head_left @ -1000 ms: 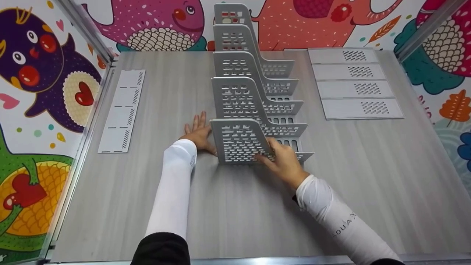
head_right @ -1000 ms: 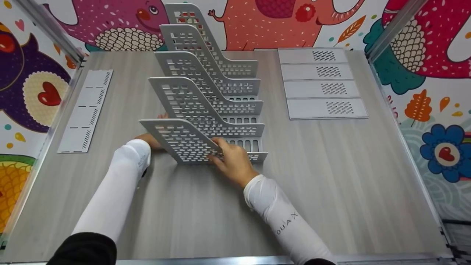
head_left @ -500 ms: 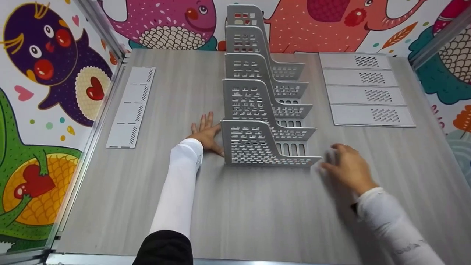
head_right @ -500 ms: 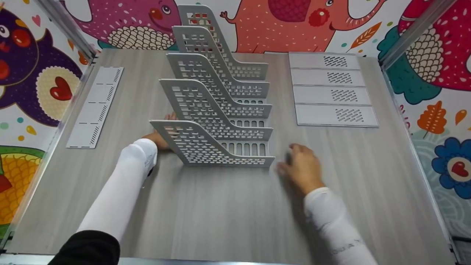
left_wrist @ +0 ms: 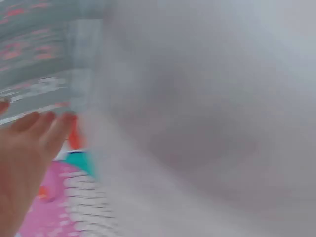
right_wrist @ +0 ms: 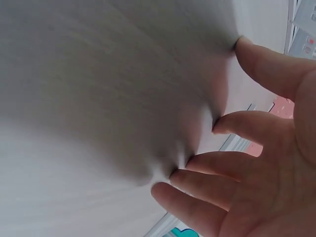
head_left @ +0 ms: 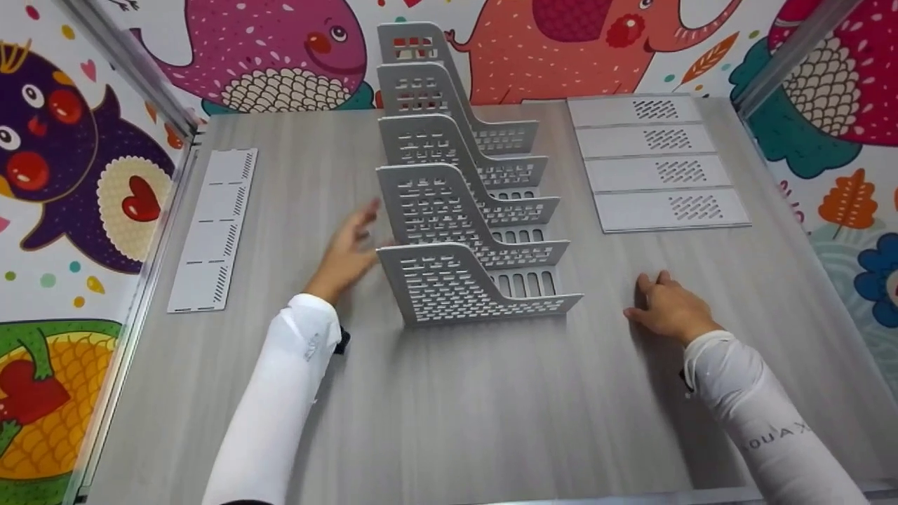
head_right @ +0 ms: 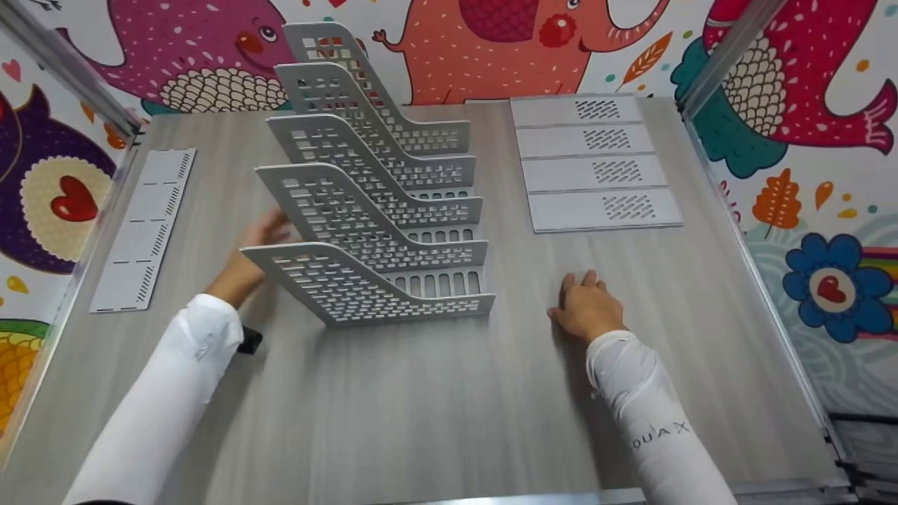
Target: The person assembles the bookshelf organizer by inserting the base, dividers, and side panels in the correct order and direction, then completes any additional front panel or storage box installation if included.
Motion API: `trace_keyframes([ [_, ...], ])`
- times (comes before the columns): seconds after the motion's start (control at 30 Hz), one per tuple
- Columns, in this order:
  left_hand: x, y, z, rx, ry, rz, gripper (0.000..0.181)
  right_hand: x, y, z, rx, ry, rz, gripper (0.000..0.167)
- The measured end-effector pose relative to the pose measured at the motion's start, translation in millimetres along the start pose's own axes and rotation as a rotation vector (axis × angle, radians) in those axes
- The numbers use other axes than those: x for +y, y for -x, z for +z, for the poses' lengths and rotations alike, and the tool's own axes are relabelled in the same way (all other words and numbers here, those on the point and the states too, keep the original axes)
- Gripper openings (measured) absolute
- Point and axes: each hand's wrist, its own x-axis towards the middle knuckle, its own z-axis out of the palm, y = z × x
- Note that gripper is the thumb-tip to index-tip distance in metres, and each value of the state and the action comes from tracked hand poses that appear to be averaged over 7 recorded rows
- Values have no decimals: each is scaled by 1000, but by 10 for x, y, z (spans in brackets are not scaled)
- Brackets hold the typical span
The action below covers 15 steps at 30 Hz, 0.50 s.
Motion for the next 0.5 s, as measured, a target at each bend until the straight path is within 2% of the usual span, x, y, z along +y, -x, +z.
trace_keyframes([
  [0.07,287,21,-44,122,125,131,69,-11,7,-4,15,22,-8,77],
  [0.13,598,43,-78,184,167,265,66,-8,13,-21,32,41,-20,74],
  [0.2,888,64,-98,194,175,372,61,-4,22,-26,47,51,-32,71],
  [0.3,1269,78,-114,167,52,458,48,-5,19,-13,52,57,-45,69],
  [0.37,1502,91,-122,100,-72,447,40,-14,16,-5,47,58,-50,69],
  [0.43,1711,109,-113,5,-250,384,41,-19,14,6,46,58,-55,68],
  [0.5,1874,122,-68,-99,-465,302,50,-14,19,0,52,60,-57,67],
])
